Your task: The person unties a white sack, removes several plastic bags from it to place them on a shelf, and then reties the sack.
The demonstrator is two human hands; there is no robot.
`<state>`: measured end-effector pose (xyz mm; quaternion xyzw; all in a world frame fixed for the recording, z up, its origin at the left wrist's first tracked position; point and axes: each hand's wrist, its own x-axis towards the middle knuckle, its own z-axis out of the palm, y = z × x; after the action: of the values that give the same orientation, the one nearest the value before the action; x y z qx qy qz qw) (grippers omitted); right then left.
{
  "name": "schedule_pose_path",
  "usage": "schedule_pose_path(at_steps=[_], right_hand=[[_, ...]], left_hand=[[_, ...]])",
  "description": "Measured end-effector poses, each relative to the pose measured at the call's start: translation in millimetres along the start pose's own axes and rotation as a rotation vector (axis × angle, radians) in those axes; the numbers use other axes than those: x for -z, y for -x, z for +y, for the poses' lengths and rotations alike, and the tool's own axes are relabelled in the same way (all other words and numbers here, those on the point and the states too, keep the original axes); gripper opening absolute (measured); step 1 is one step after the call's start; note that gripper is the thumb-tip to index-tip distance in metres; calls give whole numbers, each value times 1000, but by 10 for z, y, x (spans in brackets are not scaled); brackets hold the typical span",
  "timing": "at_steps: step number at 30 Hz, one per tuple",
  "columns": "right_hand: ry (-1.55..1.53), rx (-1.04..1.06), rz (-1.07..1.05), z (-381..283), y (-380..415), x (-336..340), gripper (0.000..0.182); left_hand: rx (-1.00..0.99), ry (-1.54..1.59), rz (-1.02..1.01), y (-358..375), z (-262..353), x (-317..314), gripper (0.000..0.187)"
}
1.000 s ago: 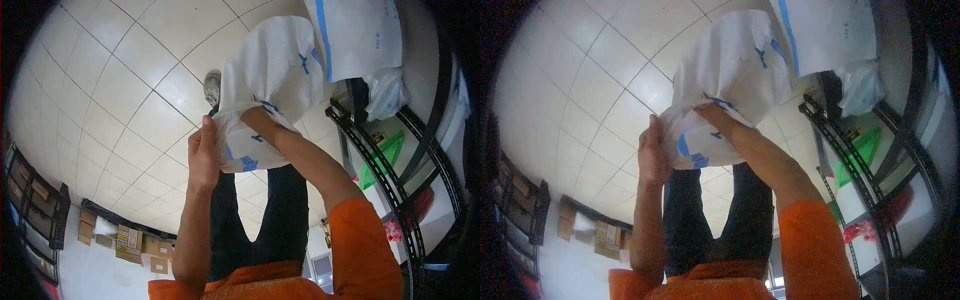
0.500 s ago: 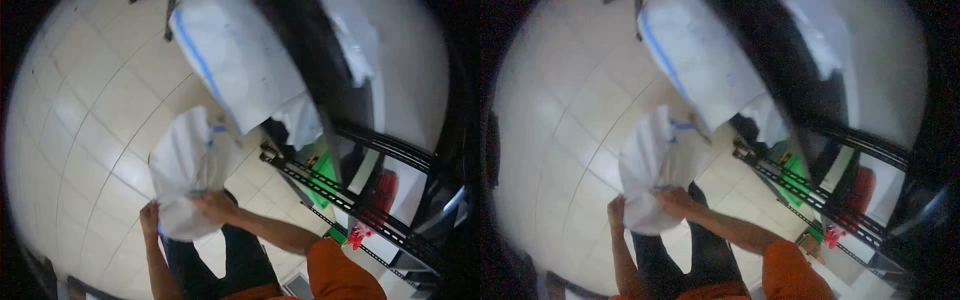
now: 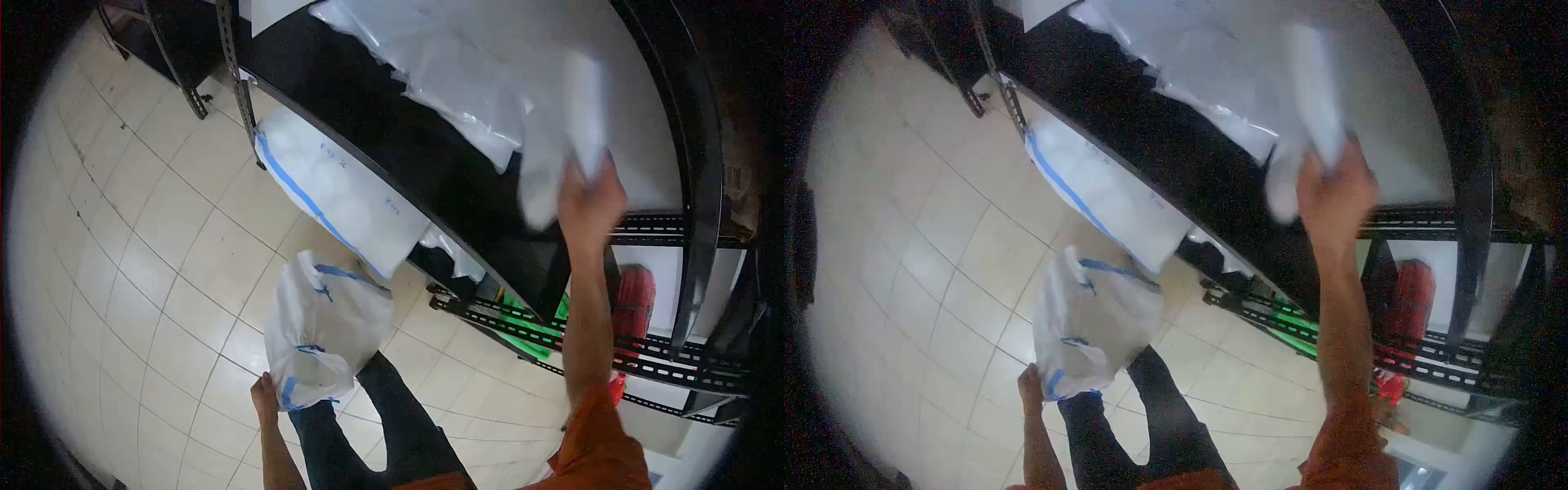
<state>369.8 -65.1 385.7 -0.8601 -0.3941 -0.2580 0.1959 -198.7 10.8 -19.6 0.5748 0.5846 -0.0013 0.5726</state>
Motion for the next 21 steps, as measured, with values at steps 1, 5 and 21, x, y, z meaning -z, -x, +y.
schedule_pose_path(at_steps=[1,5,21], right_hand=[[352,46,-104,-15,-256,-251,31],[585,32,-789,645,-695,-1707,64],[646,167,-381,692,-599,-2468,91]], left_hand=[[-6,-3,6,-7,34,0,46],[145,198,47,238,149,-166,45],[303,85,45,187,263,-203,44]])
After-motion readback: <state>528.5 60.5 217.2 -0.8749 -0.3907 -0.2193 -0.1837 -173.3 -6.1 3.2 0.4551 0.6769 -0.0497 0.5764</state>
